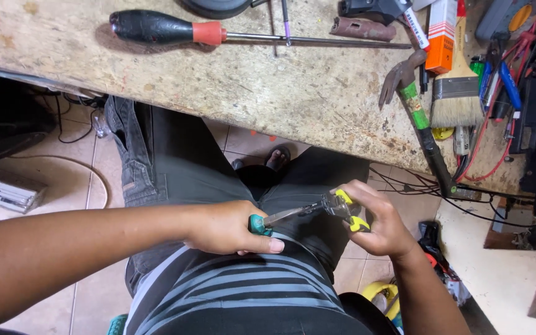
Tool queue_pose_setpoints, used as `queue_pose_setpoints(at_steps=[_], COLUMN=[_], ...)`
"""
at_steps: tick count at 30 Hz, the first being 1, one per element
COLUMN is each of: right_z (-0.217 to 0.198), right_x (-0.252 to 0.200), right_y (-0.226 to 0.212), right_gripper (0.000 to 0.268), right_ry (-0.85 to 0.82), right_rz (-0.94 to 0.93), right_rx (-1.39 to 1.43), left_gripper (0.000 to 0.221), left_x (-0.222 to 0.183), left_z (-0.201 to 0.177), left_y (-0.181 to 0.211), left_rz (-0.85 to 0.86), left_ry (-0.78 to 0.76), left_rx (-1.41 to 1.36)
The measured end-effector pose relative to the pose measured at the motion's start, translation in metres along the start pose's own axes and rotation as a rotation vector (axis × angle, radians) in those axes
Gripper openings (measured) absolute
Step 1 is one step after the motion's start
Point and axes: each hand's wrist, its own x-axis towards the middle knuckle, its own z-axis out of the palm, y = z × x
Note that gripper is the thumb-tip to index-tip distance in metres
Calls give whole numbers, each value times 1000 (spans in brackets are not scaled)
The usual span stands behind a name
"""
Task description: Assembling small metal and plastic components for a stand using pliers and a hammer on a workbench.
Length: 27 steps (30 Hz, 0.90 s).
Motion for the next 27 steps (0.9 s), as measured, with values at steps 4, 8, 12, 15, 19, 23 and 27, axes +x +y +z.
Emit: queue_pose_setpoints(at_steps=[4,8,12,15,19,23,27], right_z=[-5,2,26,33,43,45,51], right_x=[10,8,11,13,23,29,32], right_y=[-4,-36,-56,-65,-65,-62,-62], right_gripper=[63,72,73,69,72,71,71], right_ry=[117,244,342,284,308,288,285], right_rz=[8,208,394,459,559,534,499], right_rx=[-77,-297,-305,-296,-401,-429,-430], left_gripper=[38,24,30,33,54,53,51], left_x=[23,59,115,115,167,171,179], left_z=[-7,-19,-17,-13,-29,-32,-37], left_y=[2,-18,-65,-56,-111,-108,-118], left_rz=[83,292,351,491,483,531,559], left_ry=[191,917,1334,1324,1501,1537,1543], left_rx=[153,573,698,487,547,534,540])
